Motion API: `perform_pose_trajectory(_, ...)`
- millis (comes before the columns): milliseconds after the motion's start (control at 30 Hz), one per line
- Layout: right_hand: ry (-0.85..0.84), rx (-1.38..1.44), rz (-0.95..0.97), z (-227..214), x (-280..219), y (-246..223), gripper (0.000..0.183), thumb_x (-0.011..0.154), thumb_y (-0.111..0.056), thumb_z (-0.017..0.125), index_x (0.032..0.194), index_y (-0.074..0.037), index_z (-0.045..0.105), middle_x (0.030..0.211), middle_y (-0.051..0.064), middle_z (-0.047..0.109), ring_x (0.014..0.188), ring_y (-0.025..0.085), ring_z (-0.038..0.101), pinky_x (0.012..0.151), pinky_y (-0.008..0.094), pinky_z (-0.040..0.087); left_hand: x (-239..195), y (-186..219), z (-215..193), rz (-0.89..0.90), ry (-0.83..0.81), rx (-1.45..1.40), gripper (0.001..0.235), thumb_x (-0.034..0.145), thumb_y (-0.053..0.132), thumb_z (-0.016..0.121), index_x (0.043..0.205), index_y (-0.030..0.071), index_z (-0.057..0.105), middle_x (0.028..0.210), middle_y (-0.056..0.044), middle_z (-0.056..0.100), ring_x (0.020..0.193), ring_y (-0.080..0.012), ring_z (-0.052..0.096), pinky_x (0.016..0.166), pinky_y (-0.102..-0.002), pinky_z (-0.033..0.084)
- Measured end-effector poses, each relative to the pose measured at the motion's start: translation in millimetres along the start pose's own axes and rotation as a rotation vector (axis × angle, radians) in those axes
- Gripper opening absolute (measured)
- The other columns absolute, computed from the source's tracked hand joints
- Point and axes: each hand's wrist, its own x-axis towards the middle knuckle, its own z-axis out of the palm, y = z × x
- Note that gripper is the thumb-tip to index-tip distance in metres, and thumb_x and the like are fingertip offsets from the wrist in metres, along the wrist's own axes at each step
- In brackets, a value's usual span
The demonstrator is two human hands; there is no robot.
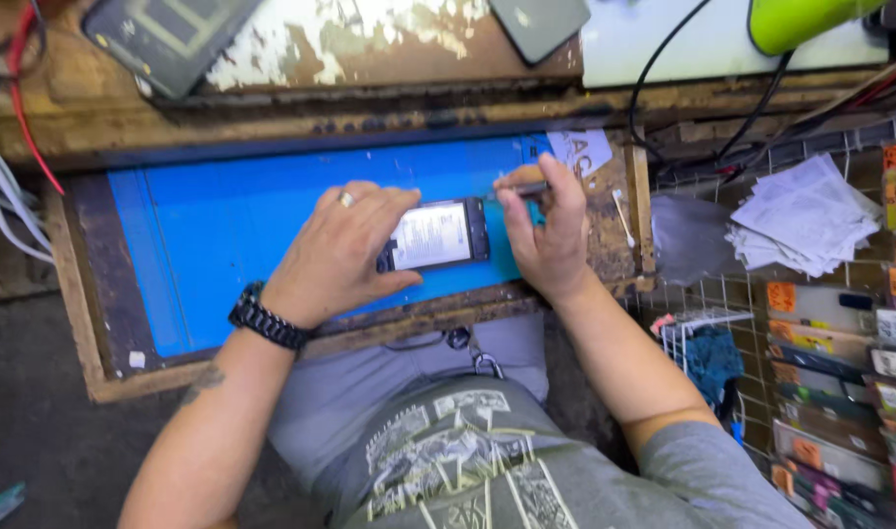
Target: The person works on a handheld electronic device, likely a smartphone, placed on a blue mat. They use a small metal tool to pry and manipulate the edges of the device's screen or casing. The person repeatedly lifts the tool, repositions the device, and continues the prying action along the perimeter.
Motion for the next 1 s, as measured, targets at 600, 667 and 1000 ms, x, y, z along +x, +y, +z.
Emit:
perform_pose_trajectory(600, -0.068, -0.04, 0.015, -7, 23, -21, 0.035, 0.099, 0.008, 0.068, 0.13, -0.002, 0.056, 0.108, 0.015, 0.068, 0.098, 0.03, 0.068, 0.087, 0.039, 0.057, 5, 10, -2, -0.033, -0.056, 0.016, 0.087, 0.062, 0.032, 0.092, 0.135, 0.002, 0.055, 0.124, -0.014, 0.065, 0.116, -0.0345, 0.058, 0.097, -0.047, 0.044)
perform_pose_trajectory(667, -0.034, 0.014, 0.057, -4, 28, -21, 0.034, 0.1, 0.009, 0.065, 0.13, -0.003, 0.056, 0.11, 0.015, 0.068, 0.1, 0.029, 0.067, 0.089, 0.039, 0.056, 4, 11, -3, -0.029, -0.045, 0.019, 0.088, 0.061, 0.032, 0.092, 0.135, 0.002, 0.055, 0.123, -0.015, 0.065, 0.116, -0.0353, 0.058, 0.097, -0.047, 0.044)
perform_pose_trajectory(1000, -0.073, 0.012, 0.004, -3, 25, -29, 0.04, 0.1, 0.01, 0.066, 0.136, -0.005, 0.058, 0.106, 0.014, 0.067, 0.097, 0.029, 0.067, 0.087, 0.036, 0.056, 0, 10, 1, -0.021, -0.044, 0.044, 0.086, 0.064, 0.035, 0.091, 0.135, 0.001, 0.055, 0.125, -0.016, 0.065, 0.118, -0.0353, 0.057, 0.098, -0.048, 0.044)
